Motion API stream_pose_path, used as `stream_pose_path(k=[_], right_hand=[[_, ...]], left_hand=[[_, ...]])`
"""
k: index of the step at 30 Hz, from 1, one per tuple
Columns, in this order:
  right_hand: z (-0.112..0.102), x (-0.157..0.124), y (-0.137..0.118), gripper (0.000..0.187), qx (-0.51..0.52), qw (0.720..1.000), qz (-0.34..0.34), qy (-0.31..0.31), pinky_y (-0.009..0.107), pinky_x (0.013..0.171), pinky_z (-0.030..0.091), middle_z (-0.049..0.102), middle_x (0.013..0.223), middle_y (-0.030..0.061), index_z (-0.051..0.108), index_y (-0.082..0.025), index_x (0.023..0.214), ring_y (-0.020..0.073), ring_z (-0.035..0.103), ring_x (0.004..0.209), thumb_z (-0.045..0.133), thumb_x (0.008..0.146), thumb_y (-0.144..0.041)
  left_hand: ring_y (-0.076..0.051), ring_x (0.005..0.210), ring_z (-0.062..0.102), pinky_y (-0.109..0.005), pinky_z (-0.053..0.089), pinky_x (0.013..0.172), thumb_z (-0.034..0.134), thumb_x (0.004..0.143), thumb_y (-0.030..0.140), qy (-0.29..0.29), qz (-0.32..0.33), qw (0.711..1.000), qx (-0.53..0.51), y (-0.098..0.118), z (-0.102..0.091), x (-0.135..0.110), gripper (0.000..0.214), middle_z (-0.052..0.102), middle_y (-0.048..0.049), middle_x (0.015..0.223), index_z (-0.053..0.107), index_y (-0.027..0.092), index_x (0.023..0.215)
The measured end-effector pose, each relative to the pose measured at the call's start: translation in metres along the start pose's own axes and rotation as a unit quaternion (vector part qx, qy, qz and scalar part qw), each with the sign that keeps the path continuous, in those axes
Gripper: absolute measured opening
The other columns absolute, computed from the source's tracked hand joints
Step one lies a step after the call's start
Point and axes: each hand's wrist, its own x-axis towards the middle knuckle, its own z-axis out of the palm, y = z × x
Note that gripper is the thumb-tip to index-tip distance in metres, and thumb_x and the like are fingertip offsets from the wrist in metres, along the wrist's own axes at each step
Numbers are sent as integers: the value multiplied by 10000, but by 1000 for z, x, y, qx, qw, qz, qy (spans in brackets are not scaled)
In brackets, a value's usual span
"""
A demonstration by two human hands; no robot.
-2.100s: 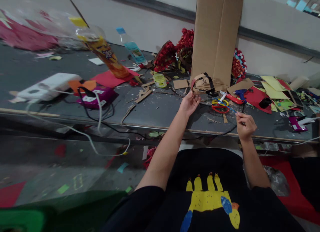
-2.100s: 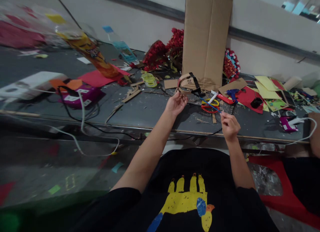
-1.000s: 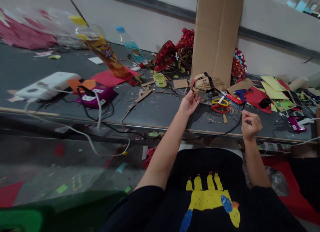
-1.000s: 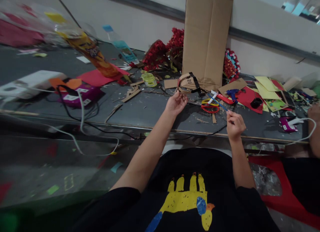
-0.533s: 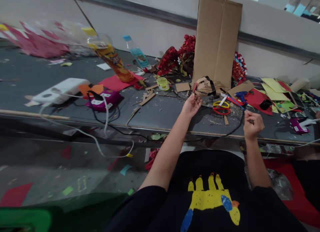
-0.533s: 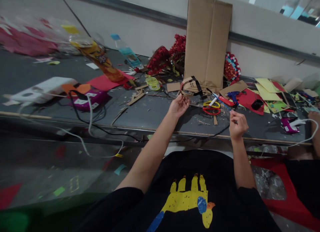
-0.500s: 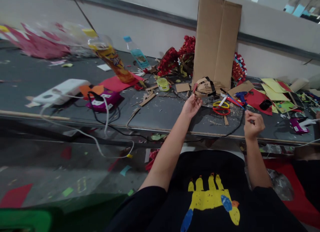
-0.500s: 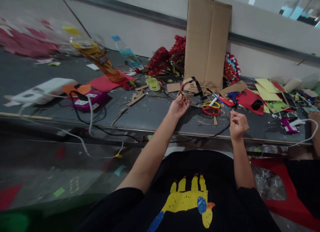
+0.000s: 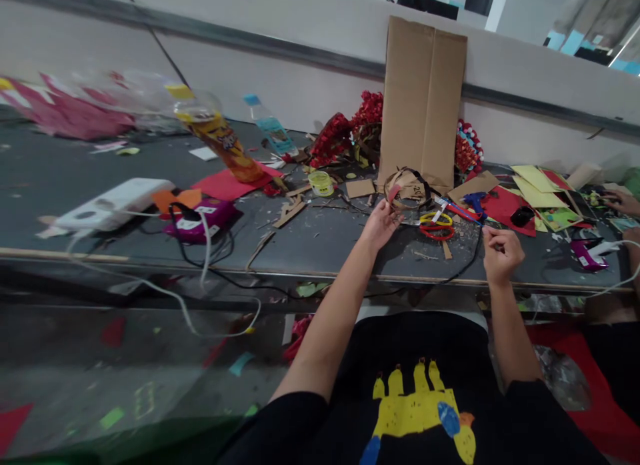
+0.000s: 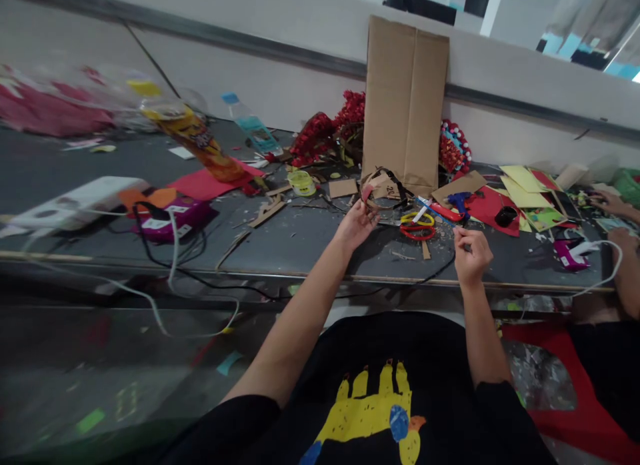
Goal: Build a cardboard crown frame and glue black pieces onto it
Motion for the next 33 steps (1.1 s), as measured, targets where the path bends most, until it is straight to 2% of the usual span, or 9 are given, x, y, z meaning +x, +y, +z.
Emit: stream_pose_path(k=[6, 13, 19, 33], right_hand=[[-4, 3, -1, 305, 3, 1000, -8, -28, 236, 602, 505, 694, 712, -6, 449, -217, 570, 113, 654, 670, 663, 785, -182], [-6, 5, -4, 286, 26, 999, -24, -31, 222, 618, 505, 687, 712, -12, 462, -212, 591, 108, 657, 678, 671, 771, -138], [-7, 4, -5, 303, 2, 999, 7, -47, 234, 582, 504, 686, 694, -4, 454, -217, 567, 118, 658, 668, 667, 782, -199], [-7, 1, -5, 314, -1, 998, 22, -57, 237, 581, 485, 679, 687, -5, 446, -215, 565, 116, 655, 663, 653, 800, -241]], left_hand=[[-55, 630, 581, -180, 479, 682, 585, 822, 178, -8, 2, 1000, 17, -1, 1, -1, 93, 618, 52, 704, 500, 204, 794], [-64, 640, 596, -197, 479, 695, 611, 810, 192, -19, 7, 1000, 14, -2, -1, 1, 111, 624, 47, 728, 501, 206, 810], [-65, 655, 606, -193, 488, 701, 617, 814, 200, -23, 7, 1000, 14, -2, 0, 0, 90, 631, 43, 735, 533, 206, 845], [-70, 674, 605, -203, 492, 744, 617, 815, 215, 1, 11, 1000, 19, -1, 1, -1, 91, 632, 41, 749, 539, 217, 862]])
